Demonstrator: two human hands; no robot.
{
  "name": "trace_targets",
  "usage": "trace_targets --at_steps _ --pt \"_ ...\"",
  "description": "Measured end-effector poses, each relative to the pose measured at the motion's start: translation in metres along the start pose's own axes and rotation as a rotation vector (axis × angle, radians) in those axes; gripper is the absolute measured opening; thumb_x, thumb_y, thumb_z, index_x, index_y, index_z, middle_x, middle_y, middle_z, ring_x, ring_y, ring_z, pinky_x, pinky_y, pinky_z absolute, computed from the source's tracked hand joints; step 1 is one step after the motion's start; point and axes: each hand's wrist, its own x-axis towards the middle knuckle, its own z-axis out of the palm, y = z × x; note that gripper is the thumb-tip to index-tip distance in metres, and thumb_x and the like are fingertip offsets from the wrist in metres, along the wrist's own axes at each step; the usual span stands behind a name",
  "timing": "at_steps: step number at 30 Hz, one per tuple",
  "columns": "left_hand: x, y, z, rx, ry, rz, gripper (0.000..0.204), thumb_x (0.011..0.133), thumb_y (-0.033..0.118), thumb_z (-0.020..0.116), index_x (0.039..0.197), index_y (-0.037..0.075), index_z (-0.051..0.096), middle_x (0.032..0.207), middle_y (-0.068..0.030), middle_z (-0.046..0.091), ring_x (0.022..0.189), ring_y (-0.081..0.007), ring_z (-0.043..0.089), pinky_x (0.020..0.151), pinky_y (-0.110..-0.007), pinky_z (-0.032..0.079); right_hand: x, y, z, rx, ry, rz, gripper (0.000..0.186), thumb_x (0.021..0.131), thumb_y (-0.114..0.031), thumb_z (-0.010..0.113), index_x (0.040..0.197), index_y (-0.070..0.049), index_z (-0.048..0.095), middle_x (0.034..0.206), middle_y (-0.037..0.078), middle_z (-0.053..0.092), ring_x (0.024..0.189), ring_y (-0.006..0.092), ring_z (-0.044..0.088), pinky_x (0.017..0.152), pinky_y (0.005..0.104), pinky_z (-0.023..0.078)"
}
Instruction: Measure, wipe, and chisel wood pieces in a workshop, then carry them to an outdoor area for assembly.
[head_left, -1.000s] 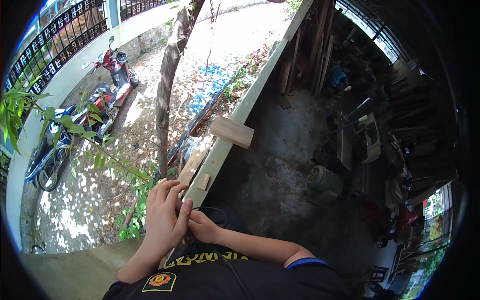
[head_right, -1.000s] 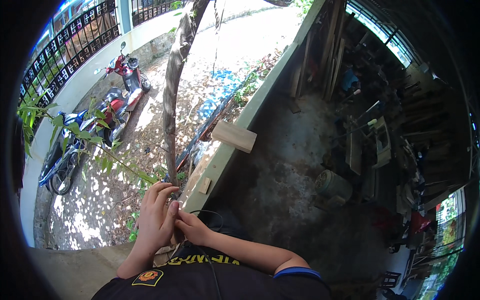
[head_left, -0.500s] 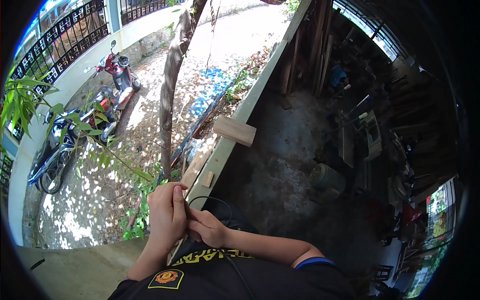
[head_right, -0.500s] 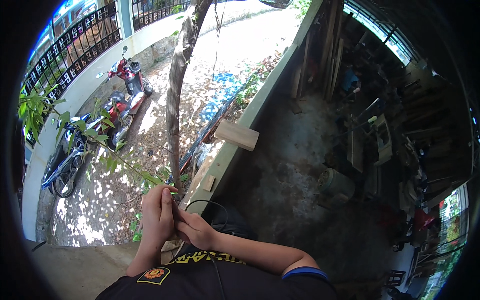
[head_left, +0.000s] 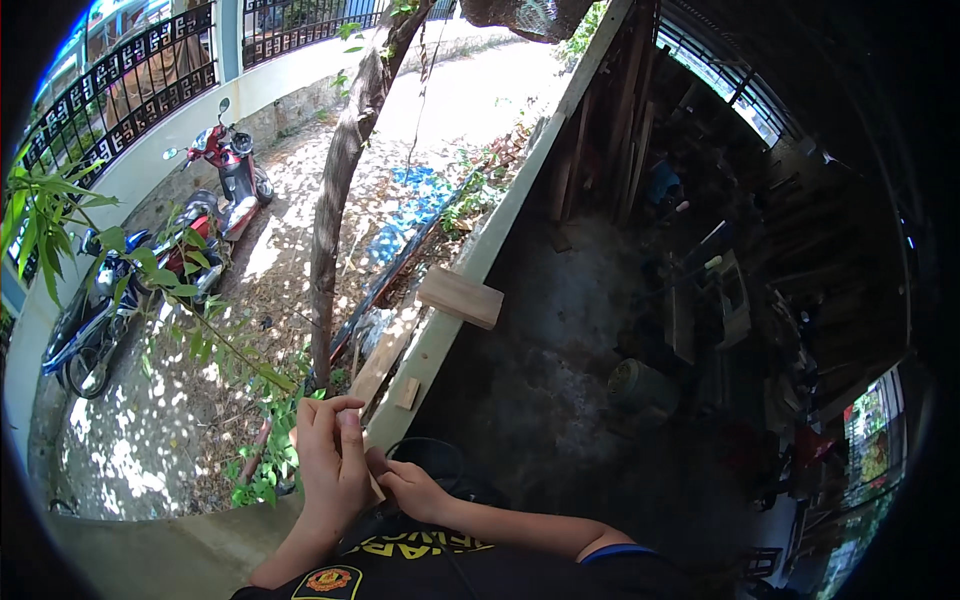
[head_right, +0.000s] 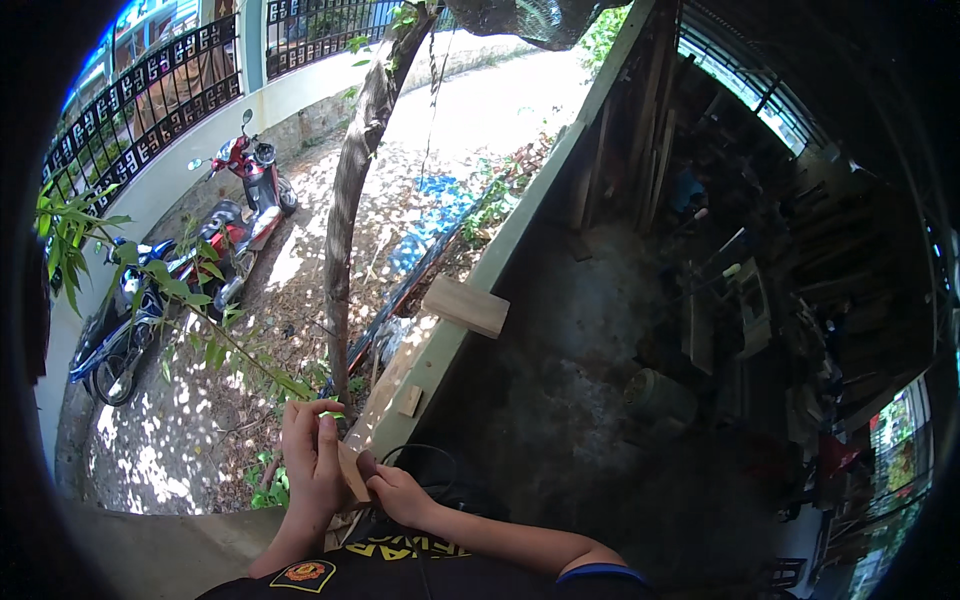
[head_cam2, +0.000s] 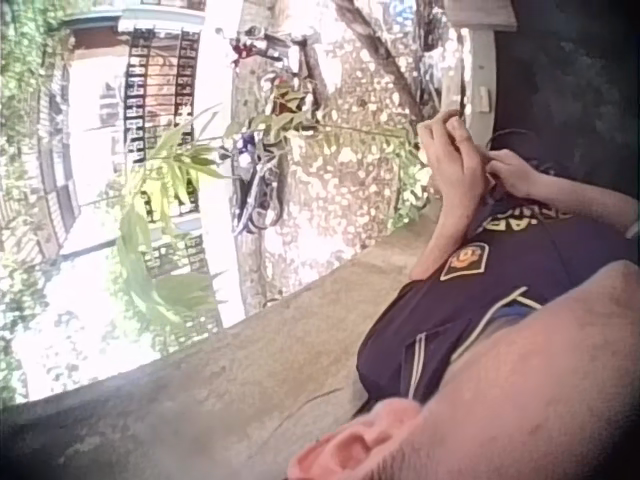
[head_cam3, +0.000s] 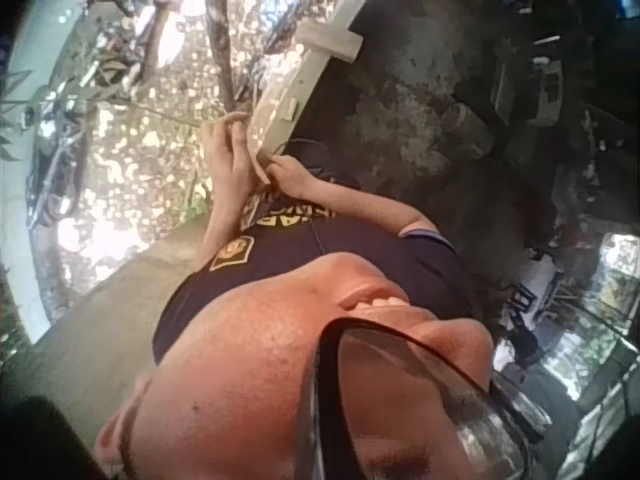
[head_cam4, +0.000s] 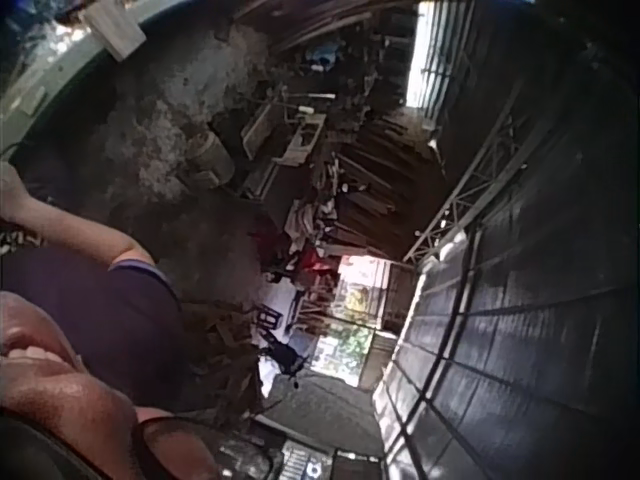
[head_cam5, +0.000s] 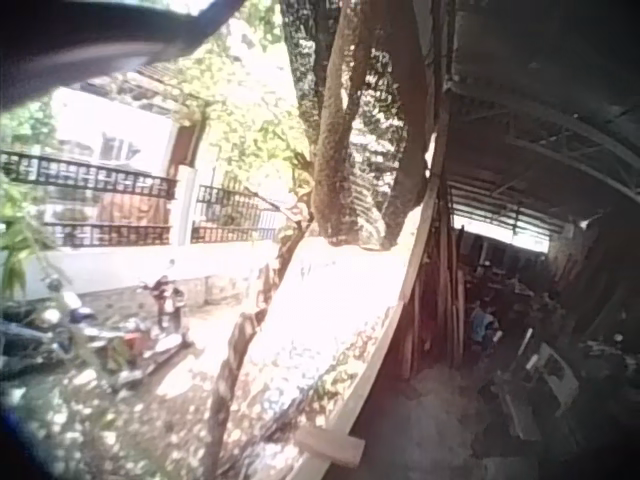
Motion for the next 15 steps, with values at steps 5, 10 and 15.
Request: trace_targets --at_steps 5,10,15 --pt "0.007 -0.006 -0.005 0.1 -0.088 -0.04 0.03 0.105 0.023 0.049 0.104 0.003 0.071 0.087 -0.014 0.058 0.083 -0.0301 0.059 0.077 -0.041 0.043 -0.013 -0.002 -0.001 0.201 -0.352 -0.325 0.025 0.111 -0.019 0.04 0.12 -0.004 0.057 0.068 0.0 0.052 0.056 0.0081 0.047 0.053 0.0251 0.038" --pt "0.022 -0.024 -0.018 0.12 -0.058 -0.056 0.036 0.109 0.028 0.047 0.106 0.0 0.069 0.092 -0.0181 0.066 0.085 -0.0349 0.064 0.079 -0.042 0.048 0.008 0.005 0.006 -0.136 -0.072 -0.12 0.024 0.11 -0.017 0.038 0.11 0.001 0.054 0.067 0.004 0.055 0.059 0.0133 0.054 0.06 0.0293 0.045" --pt "0.03 -0.034 -0.024 0.06 -0.066 -0.035 0.035 0.109 0.029 0.049 0.106 0.0 0.068 0.1 -0.0188 0.07 0.092 -0.035 0.067 0.085 -0.042 0.051 0.012 0.004 0.013 -0.101 -0.246 -0.107 0.019 0.108 -0.015 0.041 0.115 0.0 0.05 0.07 0.006 0.057 0.061 0.0166 0.058 0.064 0.0331 0.049"
